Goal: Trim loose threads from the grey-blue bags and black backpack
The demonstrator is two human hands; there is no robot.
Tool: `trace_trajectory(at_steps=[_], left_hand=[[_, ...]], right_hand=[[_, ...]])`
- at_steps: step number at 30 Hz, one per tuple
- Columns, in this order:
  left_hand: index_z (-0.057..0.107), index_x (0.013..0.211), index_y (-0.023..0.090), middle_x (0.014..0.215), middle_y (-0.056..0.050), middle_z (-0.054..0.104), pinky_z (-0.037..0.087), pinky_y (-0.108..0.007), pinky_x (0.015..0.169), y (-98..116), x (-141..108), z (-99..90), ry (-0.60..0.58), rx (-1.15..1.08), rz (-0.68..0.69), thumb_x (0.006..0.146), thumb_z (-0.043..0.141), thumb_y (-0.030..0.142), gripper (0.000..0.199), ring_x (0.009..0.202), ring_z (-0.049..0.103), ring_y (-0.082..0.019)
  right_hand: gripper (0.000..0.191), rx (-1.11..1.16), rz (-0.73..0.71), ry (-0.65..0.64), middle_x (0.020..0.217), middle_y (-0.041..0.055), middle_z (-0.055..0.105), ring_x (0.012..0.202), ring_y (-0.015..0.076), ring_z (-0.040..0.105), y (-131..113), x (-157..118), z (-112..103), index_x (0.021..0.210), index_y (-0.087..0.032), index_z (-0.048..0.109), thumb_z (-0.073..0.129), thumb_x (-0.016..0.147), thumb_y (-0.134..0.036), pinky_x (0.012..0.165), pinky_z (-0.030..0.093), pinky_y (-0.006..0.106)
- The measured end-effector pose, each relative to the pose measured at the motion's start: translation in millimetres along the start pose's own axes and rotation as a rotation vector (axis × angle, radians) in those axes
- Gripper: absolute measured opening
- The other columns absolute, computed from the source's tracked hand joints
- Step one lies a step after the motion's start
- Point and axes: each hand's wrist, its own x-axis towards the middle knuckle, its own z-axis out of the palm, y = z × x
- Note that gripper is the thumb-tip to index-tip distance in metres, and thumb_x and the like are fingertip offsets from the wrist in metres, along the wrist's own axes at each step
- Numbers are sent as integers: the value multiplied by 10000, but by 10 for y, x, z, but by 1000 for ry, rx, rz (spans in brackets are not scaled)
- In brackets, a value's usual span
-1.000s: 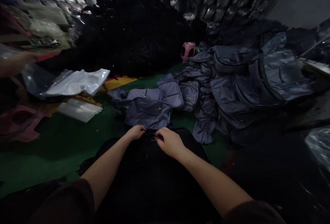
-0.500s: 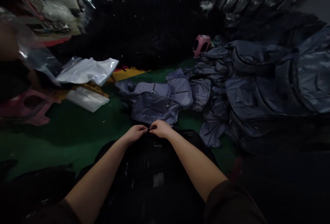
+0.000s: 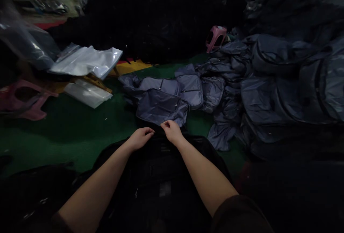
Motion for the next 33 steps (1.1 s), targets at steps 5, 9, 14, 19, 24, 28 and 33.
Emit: trace_trajectory(at_steps=[5, 9, 14, 19, 24, 28, 33], left_hand=[[686, 975, 208, 1006, -27, 701, 448, -270, 857, 52, 26, 26, -29, -32, 29, 795, 506, 333, 284, 944, 616, -200], [688, 982, 226, 994, -4, 705, 451, -258, 849, 89, 43, 54, -44, -57, 38, 783, 519, 338, 284, 926, 622, -193], [674, 929, 217, 907, -10, 705, 461, -259, 748, 100, 58, 94, -9, -51, 27, 775, 536, 350, 246, 830, 623, -184], [662, 896, 210, 885, -9, 696, 452, -254, 735, 100, 76, 118, -2, -71, 53, 781, 527, 332, 215, 817, 615, -173], [649, 891, 202, 870, -7, 690, 452, -251, 757, 115, 73, 117, -8, -110, 79, 785, 514, 309, 202, 818, 612, -166], [648, 887, 196, 858, -7, 686, 454, -260, 759, 130, 60, 109, -13, -130, 92, 780, 509, 293, 200, 811, 612, -170], [646, 886, 197, 861, -11, 685, 454, -268, 775, 139, 56, 110, -20, -142, 107, 781, 502, 289, 200, 829, 612, -173]], right_hand=[[327, -51, 58, 81, 941, 74, 609, 834, 183, 567, 63, -136, -181, 995, -163, 587, 568, 794, -420, 749, 429, 304], [326, -138, 71, 0, 929, 64, 596, 827, 175, 568, 35, -253, -297, 1007, -173, 565, 602, 777, -401, 736, 432, 296], [154, -151, 4, -80, 858, 36, 573, 790, 151, 555, -30, -311, -353, 804, -184, 628, 639, 756, -330, 732, 429, 270], [157, -123, -46, -114, 852, 35, 580, 789, 152, 554, -49, -310, -309, 841, -186, 656, 639, 773, -326, 697, 425, 260], [151, -62, -42, -111, 818, 27, 596, 761, 147, 551, -22, -283, -292, 805, -185, 677, 629, 777, -326, 687, 421, 260], [151, -32, -42, -122, 820, 26, 613, 768, 147, 563, 17, -254, -286, 808, -183, 691, 637, 765, -317, 698, 425, 257], [159, -1, -38, -129, 819, 31, 625, 769, 153, 573, 74, -229, -251, 800, -182, 702, 635, 760, -320, 707, 429, 263]])
